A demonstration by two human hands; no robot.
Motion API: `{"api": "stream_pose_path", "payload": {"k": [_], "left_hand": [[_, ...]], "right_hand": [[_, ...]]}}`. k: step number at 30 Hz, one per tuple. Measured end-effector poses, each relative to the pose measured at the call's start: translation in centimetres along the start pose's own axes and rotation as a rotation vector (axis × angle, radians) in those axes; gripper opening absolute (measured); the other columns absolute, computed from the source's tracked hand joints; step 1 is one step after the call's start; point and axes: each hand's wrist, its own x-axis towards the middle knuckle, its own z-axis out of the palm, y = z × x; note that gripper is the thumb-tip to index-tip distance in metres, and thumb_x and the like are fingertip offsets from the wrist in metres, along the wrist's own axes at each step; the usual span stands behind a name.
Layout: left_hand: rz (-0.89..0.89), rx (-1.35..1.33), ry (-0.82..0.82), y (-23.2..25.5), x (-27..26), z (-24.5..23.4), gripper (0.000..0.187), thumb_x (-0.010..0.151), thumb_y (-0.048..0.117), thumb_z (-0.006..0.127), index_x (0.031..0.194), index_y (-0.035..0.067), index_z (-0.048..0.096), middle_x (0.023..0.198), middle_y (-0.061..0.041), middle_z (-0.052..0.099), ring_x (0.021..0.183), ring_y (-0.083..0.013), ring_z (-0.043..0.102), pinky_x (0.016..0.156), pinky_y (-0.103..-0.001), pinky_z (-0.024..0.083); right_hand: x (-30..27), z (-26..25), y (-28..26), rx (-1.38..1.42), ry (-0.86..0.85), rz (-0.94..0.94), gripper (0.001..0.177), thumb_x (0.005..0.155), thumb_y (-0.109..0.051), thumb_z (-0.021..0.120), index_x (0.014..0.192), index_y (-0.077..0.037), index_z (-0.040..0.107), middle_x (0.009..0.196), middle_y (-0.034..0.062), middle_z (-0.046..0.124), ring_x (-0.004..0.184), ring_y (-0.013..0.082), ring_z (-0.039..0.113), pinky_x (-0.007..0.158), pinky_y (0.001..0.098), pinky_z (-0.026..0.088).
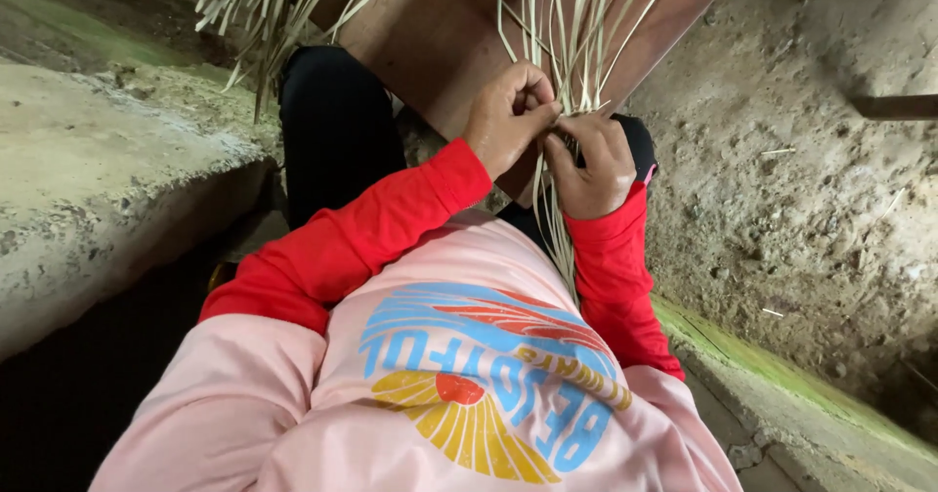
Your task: Weaving long straw strands together by hand to create a bundle or mat.
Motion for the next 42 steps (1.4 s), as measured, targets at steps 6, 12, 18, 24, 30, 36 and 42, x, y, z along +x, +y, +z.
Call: {"api": "stream_pose_path", "payload": {"k": [6,12,18,24,30,36,42], "left_hand": [[-0.211,-0.006,0.078,-2.4,0.5,0.3,0.016,0.082,0.01,0.078,0.098,0.009,0.077,0.07,-0.005,0.072,0.06,-0.0062,0.065,0.049,-0.018,0.062],[-0.217,0.017,0.003,-3.0,0.7,0.3,0.022,0.083,0.009,0.078,0.104,0.011,0.072,0.074,0.001,0.072,0.063,-0.0026,0.063,0.052,-0.015,0.058],[-0.186,0.134,0.02,-3.6,0.6,1.0,0.016,0.079,0.014,0.082,0.094,0.015,0.08,0.077,0.0,0.077,0.071,-0.0072,0.072,0.064,-0.023,0.062],[-0.183,0.12,-0.001,-4.6,0.7,0.8,0.011,0.081,0.014,0.078,0.091,0.011,0.081,0.077,-0.005,0.076,0.071,-0.0121,0.07,0.059,-0.027,0.06],[-0.176,0.14,-0.004,-5.5,1.1,0.9,0.006,0.081,0.016,0.077,0.086,0.016,0.08,0.074,-0.001,0.075,0.066,-0.0081,0.068,0.051,-0.022,0.059],[-0.067,0.215,-0.02,-3.6,0.8,0.8,0.004,0.084,0.019,0.076,0.086,0.016,0.078,0.073,-0.002,0.074,0.071,-0.0098,0.069,0.062,-0.027,0.058],[-0.017,0.185,-0.017,-2.0,0.7,1.0,0.017,0.091,0.02,0.076,0.099,0.006,0.078,0.086,-0.014,0.078,0.084,-0.0183,0.073,0.075,-0.036,0.059]], "right_hand": [[-0.5,0.5,0.9,0.043,0.11,-0.001,0.011,0.089,0.006,0.083,0.099,0.003,0.078,0.095,0.0145,0.073,0.084,0.0316,0.074,0.075,0.0406,0.062],[-0.1,0.7,0.9,0.073,0.152,0.006,0.01,0.086,0.008,0.083,0.093,0.002,0.079,0.091,0.0153,0.074,0.077,0.0318,0.073,0.071,0.039,0.061],[0.2,0.5,1.2,0.118,0.223,0.099,0.018,0.092,0.01,0.073,0.109,0.005,0.076,0.085,0.0183,0.073,0.073,0.0299,0.073,0.066,0.0389,0.059],[0.9,0.0,0.4,0.026,0.186,0.093,0.02,0.089,0.008,0.076,0.108,0.001,0.079,0.088,0.0171,0.072,0.074,0.0341,0.072,0.065,0.0418,0.058],[0.1,0.5,1.8,0.004,0.194,0.103,0.016,0.084,0.006,0.083,0.096,-0.005,0.081,0.085,0.0103,0.076,0.072,0.0282,0.072,0.065,0.0363,0.059],[0.3,0.3,0.7,0.081,0.198,0.12,0.015,0.085,0.01,0.081,0.097,0.0,0.082,0.088,0.0167,0.076,0.077,0.033,0.074,0.07,0.0414,0.06],[-0.3,0.4,1.8,0.081,0.203,0.116,0.015,0.082,0.008,0.084,0.095,0.0,0.084,0.087,0.0162,0.077,0.077,0.032,0.074,0.071,0.0406,0.06]]}}
